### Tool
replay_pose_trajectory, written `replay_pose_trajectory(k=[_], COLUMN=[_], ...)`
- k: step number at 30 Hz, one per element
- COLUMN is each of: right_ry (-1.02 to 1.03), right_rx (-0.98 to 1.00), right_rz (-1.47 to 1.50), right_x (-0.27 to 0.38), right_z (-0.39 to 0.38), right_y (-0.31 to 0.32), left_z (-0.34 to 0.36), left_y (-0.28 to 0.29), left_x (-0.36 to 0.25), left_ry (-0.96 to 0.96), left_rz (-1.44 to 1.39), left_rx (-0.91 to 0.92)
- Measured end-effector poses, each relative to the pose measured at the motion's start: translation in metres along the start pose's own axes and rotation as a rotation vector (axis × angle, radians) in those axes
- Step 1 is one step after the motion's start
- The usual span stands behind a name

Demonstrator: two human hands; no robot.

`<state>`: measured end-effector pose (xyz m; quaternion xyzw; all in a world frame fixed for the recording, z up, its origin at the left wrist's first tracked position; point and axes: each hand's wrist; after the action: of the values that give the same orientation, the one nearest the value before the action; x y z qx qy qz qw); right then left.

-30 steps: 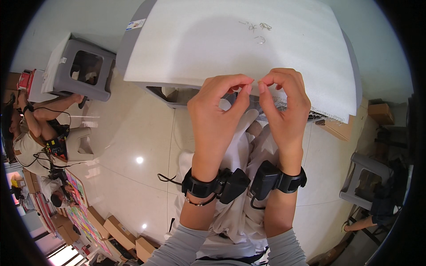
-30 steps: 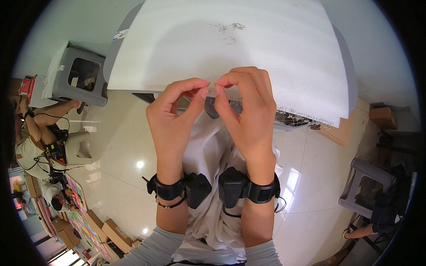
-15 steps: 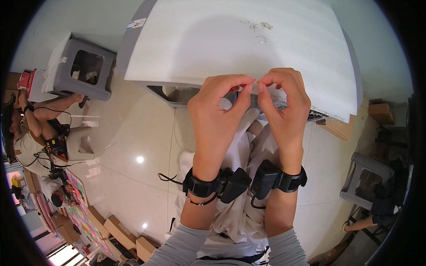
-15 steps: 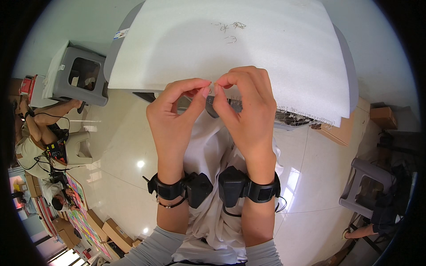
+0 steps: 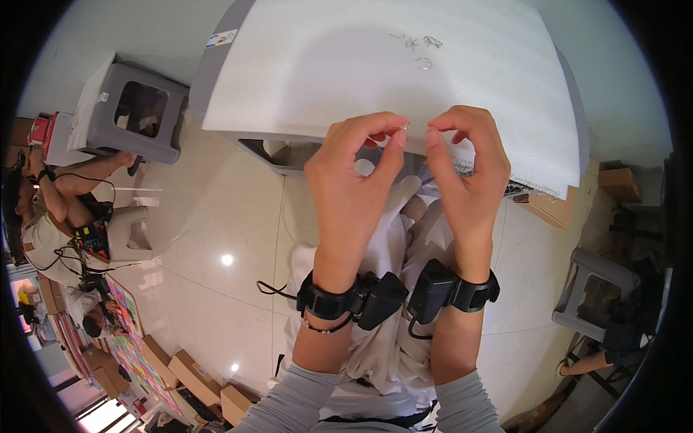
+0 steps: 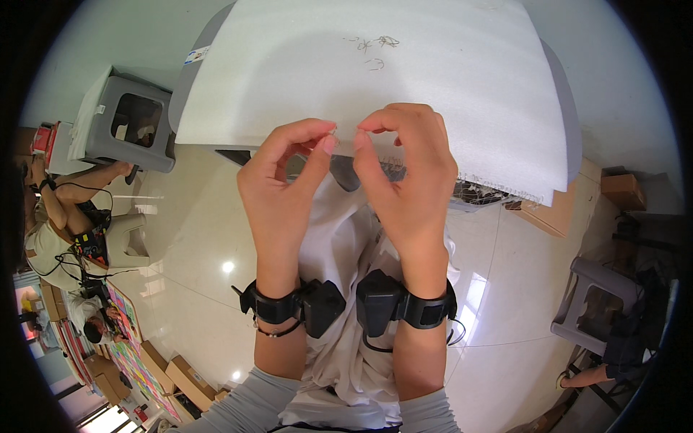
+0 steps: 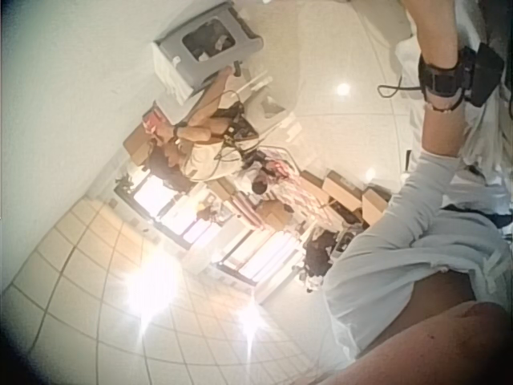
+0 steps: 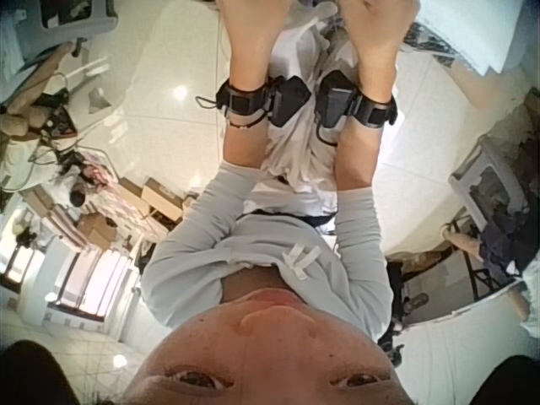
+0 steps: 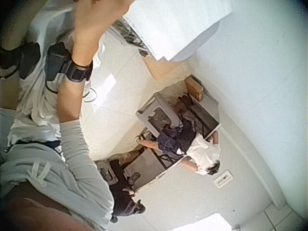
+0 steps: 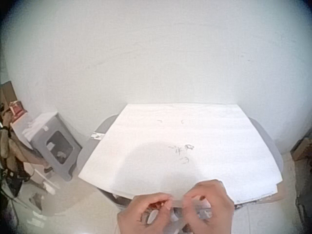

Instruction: The person picks up and organizes small metal fishing hooks on a white foam pad by hand.

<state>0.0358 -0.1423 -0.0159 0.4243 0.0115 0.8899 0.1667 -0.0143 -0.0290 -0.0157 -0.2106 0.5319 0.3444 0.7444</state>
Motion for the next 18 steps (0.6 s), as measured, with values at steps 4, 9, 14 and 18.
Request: replay_pose_trajectory(k=[4,9,14,18], right_ry=[-0.044,-0.191,-0.448,-0.548], right_rx=[0.000,0.140,0.191,0.204], right_rz=[0.129,0.160,0.266,0.299], right_x=[0.0026,0.0076,0.0078,0.0092], right_z=[0.0020,-0.0004,-0.0019,-0.0028], right_y=[0.0027,0.0051,0.0016,0.0013], left_z=[0.0021,0.0012,0.0022,0.0020], left_y=[0.0002,0.0024,0.0025,0.0020], left_x=[0.0005,-0.0040,-0.0065,-0.0084], left_ry=[-0.003,0.119,0.155,0.184], left_rz=[-0.034,-0.075,-0.189,-0.261], left_rx=[-0.038,-0.075,-0.084,-0.072])
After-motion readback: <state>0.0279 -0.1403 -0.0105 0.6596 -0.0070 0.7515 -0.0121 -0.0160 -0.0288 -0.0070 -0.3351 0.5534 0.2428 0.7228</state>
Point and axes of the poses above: each hand's wrist, its own z-axis towards the middle knuckle, its own y-axis out of the back of the hand, x = y × z, and after that the axes turned 15 degrees about -x, right-handed
